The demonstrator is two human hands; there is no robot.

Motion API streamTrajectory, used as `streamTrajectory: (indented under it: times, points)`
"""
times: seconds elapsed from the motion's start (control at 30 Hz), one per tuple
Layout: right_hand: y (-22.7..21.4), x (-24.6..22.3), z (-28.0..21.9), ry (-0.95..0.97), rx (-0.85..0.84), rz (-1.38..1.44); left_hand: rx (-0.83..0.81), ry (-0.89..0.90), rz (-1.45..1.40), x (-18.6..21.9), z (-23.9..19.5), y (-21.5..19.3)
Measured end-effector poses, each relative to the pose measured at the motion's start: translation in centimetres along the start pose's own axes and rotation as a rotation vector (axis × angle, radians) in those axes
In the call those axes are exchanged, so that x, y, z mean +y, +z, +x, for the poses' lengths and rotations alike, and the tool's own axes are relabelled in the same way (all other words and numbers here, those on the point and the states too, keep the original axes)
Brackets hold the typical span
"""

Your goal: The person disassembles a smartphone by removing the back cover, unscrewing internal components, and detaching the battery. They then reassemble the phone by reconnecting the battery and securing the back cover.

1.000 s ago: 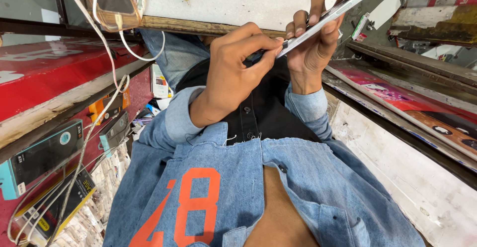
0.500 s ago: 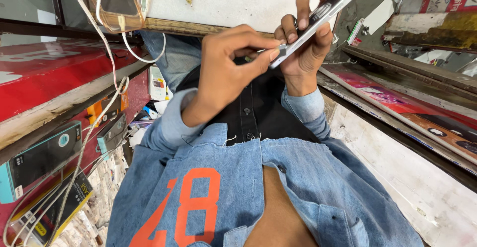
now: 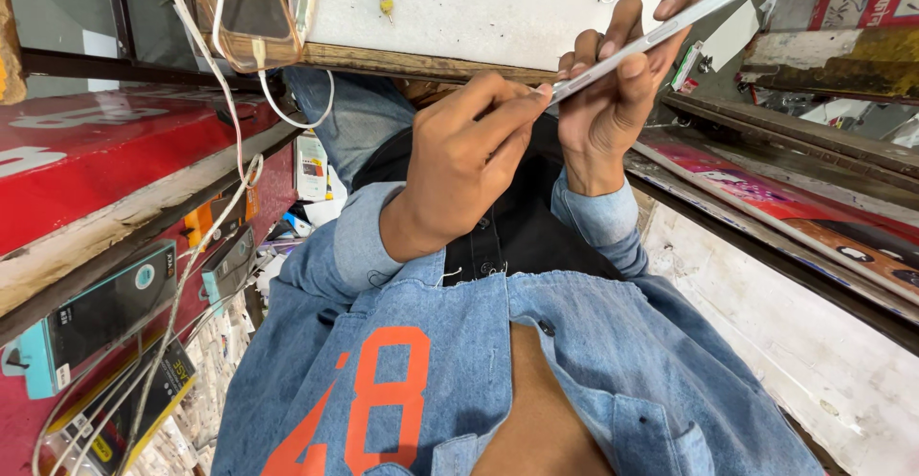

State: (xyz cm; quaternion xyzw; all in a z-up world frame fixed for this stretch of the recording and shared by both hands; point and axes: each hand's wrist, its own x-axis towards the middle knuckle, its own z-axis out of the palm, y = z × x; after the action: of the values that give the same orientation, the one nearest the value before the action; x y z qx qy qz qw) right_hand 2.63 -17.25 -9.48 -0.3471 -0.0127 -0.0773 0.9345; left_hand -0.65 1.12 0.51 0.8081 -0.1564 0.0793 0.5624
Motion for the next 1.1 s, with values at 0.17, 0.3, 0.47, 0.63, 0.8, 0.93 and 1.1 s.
streamTrajectory:
  times: [0.17,0.3,0.47,0.63,0.8,0.93,1.1]
  points:
    - [0.4,0.5,-0.6,-0.071,0.187,-0.092,0.022,0.179,0.115,-1.1,0.3,0.1]
    - [1.0,0.6,-1.3,-0.109,0.282,-0.160,0.111,0.365,0.197,-2.0,0.5,0.0]
    - [1.9,0.8,-1.3,-0.126,0.271,-0.174,0.159,0.333,0.114,-2.4,0.4,-0.5]
    - [2.2,1.1,-2.0,-0.114,0.334,-0.190,0.151,0.407,0.159,-2.8,0.2,-0.8]
    - [2.1,2.1,-2.2,-0.202,0.322,-0.212,0.147,0.443,0.260,-3.2,0.3,-0.5]
    - [2.3,2.4,-1.8,-0.239,0.279,-0.238,0.237,0.422,0.217,-3.7,0.4,0.1]
    - [1.7,2.6,-0.7,-0.255,0.299,-0.314,0.442,0.007,0.087,-6.4,0.6,1.1]
